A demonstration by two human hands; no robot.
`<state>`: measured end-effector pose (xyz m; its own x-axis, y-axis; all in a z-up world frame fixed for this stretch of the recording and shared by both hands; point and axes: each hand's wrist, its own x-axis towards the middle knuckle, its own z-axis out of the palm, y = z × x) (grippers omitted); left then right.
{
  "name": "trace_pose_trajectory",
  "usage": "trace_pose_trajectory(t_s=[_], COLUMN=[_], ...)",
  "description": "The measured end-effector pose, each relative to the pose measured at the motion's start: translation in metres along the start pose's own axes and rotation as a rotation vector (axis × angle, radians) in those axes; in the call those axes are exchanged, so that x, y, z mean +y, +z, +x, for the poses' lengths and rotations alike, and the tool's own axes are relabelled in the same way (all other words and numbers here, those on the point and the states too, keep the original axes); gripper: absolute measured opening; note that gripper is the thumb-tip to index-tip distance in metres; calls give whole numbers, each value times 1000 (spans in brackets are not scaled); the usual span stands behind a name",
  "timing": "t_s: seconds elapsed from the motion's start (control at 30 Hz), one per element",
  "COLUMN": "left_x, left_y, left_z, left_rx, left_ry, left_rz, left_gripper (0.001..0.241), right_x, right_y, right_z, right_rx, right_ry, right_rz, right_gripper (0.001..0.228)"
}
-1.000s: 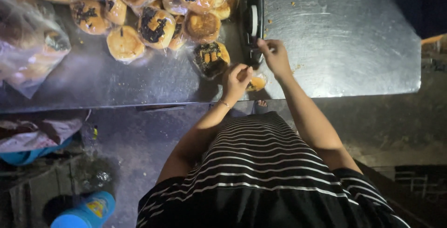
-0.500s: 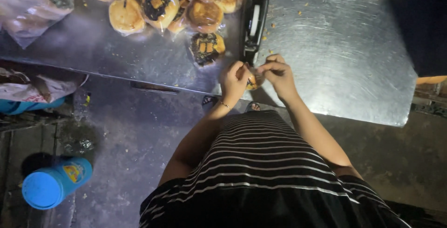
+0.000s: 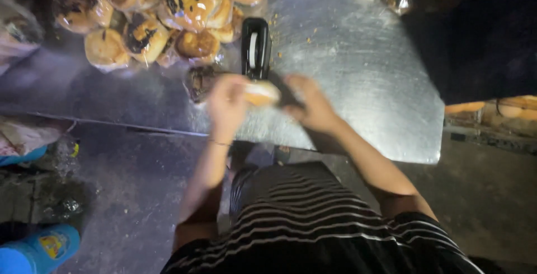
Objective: The person places buns into clear plastic bags and seals them using a handheld heat sealer. The sealed packages are then set aside on the metal table.
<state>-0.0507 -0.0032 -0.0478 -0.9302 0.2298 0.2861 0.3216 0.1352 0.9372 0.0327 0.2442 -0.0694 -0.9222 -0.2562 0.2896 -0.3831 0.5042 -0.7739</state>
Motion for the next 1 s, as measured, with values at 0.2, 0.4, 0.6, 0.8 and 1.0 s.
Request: trace_pose_trajectory(t_s=[0.2, 0.4, 0.6, 0.8, 1.0], left_x=[-77, -171, -109, 44, 26], left_y=[-80, -137, -128, -112, -92], left_z=[106, 163, 131, 40, 41], left_rx=[564, 89, 102, -466, -797], left_ry=[685, -188, -58, 110, 71], left_rz=[824, 1047, 941, 259, -316], left_gripper=[49, 65, 59, 41, 63], right_x=[329, 397, 485, 125, 35], right_y=[-79, -178, -244, -142, 1], right_z=[54, 134, 106, 66, 52], right_rx=[721, 902, 618, 810, 91], right_ry=[734, 636, 936, 57, 486], right_rz=[762, 1074, -404, 364, 526], right_gripper=[20, 24, 18, 23, 45])
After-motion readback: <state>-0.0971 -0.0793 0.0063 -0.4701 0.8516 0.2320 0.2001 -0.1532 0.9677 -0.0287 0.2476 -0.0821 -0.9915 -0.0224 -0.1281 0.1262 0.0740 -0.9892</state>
